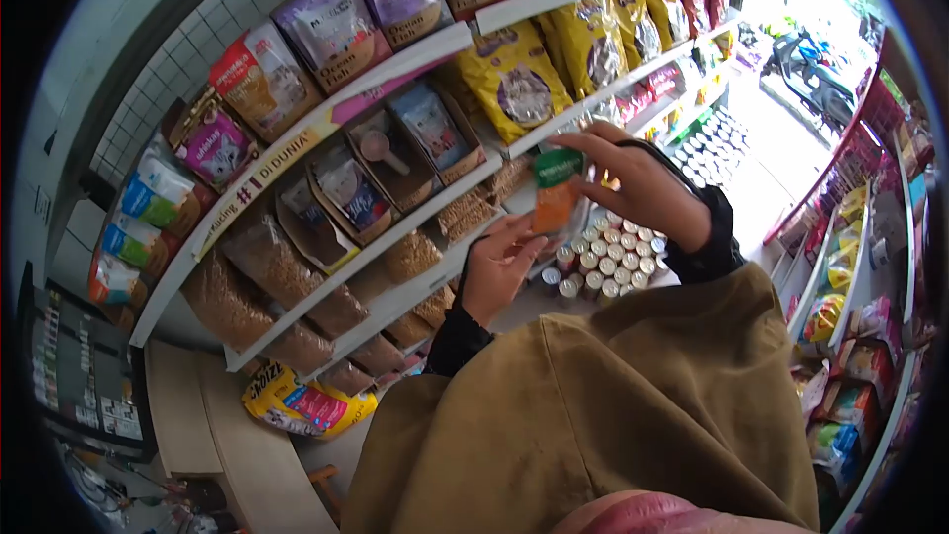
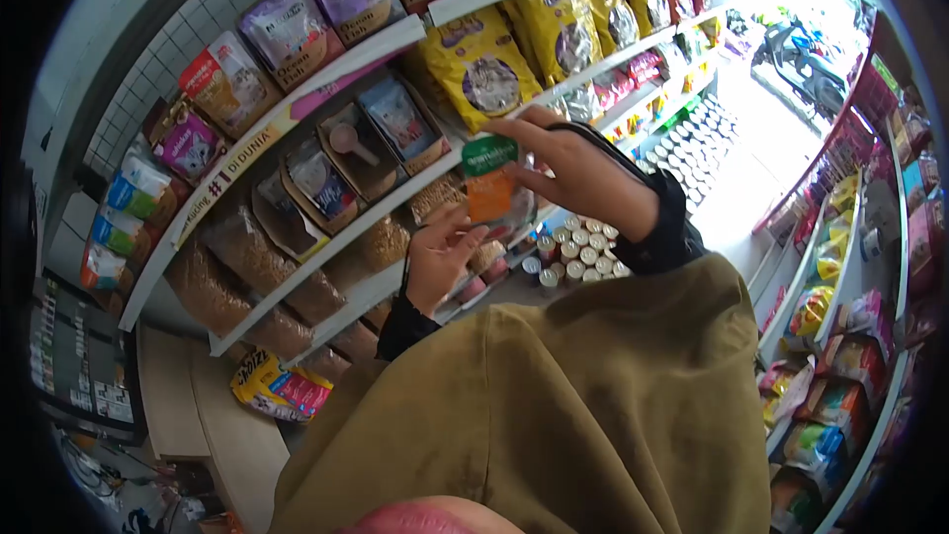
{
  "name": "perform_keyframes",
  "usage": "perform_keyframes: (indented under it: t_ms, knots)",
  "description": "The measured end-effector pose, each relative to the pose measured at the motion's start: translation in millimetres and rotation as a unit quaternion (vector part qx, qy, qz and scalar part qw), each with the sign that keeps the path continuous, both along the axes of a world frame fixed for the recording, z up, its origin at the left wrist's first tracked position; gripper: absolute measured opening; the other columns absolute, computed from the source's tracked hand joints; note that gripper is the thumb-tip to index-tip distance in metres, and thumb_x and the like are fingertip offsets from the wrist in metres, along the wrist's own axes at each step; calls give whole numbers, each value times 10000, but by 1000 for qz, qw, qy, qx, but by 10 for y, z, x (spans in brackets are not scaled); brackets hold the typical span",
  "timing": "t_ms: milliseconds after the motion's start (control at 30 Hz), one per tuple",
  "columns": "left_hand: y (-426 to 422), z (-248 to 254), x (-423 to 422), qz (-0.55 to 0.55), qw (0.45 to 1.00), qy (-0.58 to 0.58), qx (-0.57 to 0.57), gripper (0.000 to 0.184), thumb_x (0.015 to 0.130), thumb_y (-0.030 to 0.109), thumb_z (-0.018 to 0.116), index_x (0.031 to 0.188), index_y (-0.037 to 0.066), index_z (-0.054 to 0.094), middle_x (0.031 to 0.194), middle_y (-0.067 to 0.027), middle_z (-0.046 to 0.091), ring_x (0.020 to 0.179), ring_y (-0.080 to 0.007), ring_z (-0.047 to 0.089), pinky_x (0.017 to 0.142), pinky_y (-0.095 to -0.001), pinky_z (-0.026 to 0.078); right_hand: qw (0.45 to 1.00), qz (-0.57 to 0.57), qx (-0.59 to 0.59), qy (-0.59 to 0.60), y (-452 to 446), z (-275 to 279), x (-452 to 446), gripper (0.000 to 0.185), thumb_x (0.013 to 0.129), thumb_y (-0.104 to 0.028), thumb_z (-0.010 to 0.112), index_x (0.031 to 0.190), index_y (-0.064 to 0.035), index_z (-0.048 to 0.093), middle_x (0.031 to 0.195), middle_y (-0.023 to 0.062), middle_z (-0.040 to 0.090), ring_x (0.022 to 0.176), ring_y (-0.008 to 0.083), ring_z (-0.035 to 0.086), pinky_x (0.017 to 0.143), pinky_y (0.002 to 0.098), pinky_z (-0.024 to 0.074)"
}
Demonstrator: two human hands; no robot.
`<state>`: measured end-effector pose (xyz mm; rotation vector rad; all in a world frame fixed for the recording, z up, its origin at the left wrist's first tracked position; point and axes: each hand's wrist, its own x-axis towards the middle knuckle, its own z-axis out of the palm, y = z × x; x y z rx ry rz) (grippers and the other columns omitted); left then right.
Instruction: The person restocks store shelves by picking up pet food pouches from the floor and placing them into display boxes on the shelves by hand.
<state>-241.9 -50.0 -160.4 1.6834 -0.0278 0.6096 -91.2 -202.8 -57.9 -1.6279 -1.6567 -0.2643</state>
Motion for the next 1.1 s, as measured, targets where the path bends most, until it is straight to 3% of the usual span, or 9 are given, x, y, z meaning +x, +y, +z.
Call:
perform_keyframes:
  t_ms: [167,367,500,600,700,800,833,933,1100]
  knots:
    - [109,232,255,-1,998,24,57,388,828,-13,591,1210,27,538,1049,-78,549,944,-146,598,757,-250,504,998,-6,-35,58,31,166,206,389,766,-78,678,1122,-55,525,938,94,521,754,201,576,669,296,461]
    - [222,300,435,39,996,-38,77,368,834,20,597,1197,21,539,1041,-63,537,990,-141,560,788,-247,482,999,-18,20,-40,82,485,799,263,757,-12,671,975,-34,525,946,62,530,742,143,590,668,270,469]
    - [274,271,553,108,988,-36,102,314,842,41,585,1155,26,564,1052,-73,541,993,-146,552,789,-251,480,990,-49,51,-122,70,864,1494,273,767,2,655,998,-35,516,943,50,529,759,134,599,680,272,475]
    - [238,328,720,150,980,-35,129,283,837,53,588,1119,26,582,1061,-85,543,987,-161,551,797,-262,473,984,-58,77,-150,58,1262,1888,316,768,-11,658,1035,-49,494,984,63,541,785,190,619,712,300,490]
    - [210,482,960,187,966,-34,177,262,823,66,601,1082,26,598,1070,-100,543,977,-187,551,814,-280,459,983,-146,72,-81,78,1664,2022,327,792,-74,654,1069,-10,494,939,128,548,833,253,595,729,342,486]
    - [183,581,1237,219,923,-79,306,273,796,73,621,1066,36,600,1052,-126,544,945,-248,562,801,-334,456,969,-125,111,-181,226,1840,2576,322,790,-76,661,1056,-9,493,931,128,550,782,226,603,673,314,485]
    - [156,585,1317,226,921,-79,306,273,796,73,621,1066,36,600,1052,-126,544,945,-248,562,801,-334,456,957,-116,132,-229,306,1904,2757,320,790,-78,664,1050,-8,492,927,128,551,756,212,607,645,300,485]
    - [91,590,1553,232,923,-70,298,277,789,84,628,1062,45,603,1047,-135,545,945,-278,557,808,-339,441,957,-65,158,-237,587,2009,3196,321,780,-79,673,1036,-12,491,906,134,544,762,219,603,637,312,479]
    - [28,517,1827,249,928,-47,273,263,792,86,624,1048,24,612,1046,-124,552,977,-250,543,865,-325,413,960,7,149,-237,973,2046,3548,323,773,-92,676,1026,-17,490,897,149,545,755,235,597,625,325,472]
